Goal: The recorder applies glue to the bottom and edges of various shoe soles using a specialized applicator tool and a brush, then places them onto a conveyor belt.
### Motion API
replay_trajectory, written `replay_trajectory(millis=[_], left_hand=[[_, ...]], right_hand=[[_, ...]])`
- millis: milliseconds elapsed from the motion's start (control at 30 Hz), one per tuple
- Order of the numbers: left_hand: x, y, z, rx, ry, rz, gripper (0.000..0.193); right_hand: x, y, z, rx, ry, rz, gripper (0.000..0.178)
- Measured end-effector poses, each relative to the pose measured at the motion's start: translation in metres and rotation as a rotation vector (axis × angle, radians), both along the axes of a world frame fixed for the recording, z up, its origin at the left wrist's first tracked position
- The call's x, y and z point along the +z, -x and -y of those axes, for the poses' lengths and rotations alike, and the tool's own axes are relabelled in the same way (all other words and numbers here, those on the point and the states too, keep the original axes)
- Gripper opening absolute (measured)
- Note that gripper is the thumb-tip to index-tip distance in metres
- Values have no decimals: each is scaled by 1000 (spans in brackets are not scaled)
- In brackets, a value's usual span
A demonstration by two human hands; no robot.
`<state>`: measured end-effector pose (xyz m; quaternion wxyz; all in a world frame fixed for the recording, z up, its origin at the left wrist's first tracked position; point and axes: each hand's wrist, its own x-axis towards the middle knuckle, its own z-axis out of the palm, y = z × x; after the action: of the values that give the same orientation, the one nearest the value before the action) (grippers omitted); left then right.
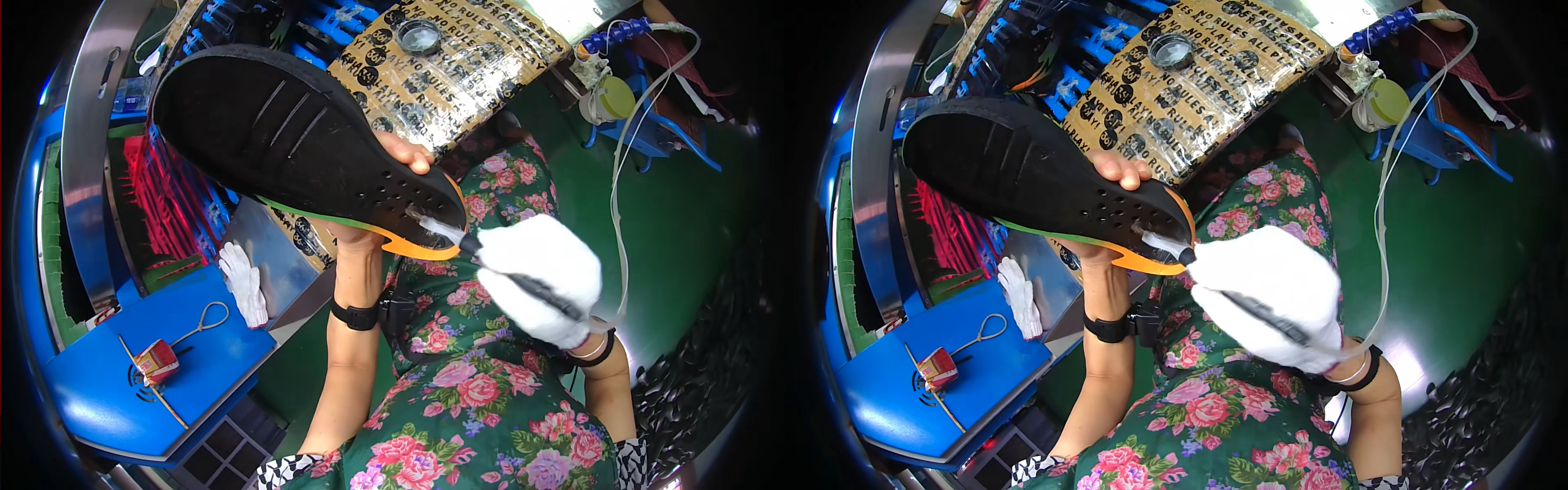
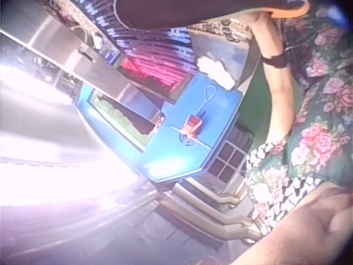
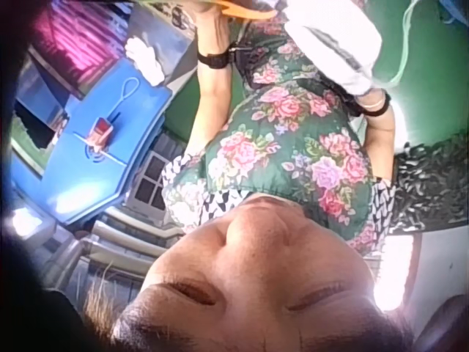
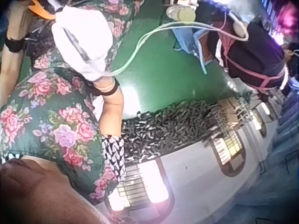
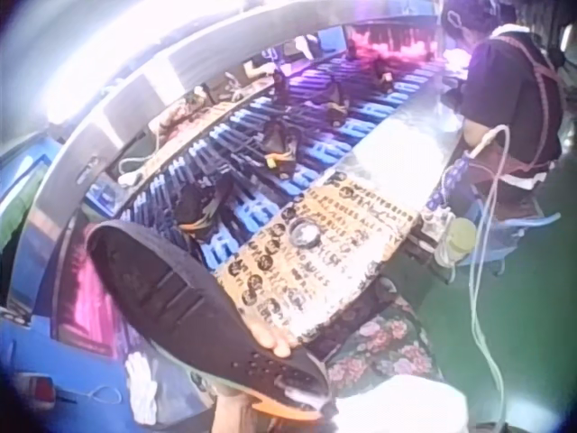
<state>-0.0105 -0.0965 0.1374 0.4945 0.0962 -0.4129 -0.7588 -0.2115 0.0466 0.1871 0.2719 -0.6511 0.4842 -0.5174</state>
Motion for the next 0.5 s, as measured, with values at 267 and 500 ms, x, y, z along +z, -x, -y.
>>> replay_trajectory(millis=[267, 500], left_hand=[[-2, -5, 1, -147, -47, 34, 112], [18, -4, -1, -122, -387, 325, 141]], right_hand=[[-4, -5, 0, 276, -130, 331, 24], [-23, -13, -3, 250, 133, -67, 30]])
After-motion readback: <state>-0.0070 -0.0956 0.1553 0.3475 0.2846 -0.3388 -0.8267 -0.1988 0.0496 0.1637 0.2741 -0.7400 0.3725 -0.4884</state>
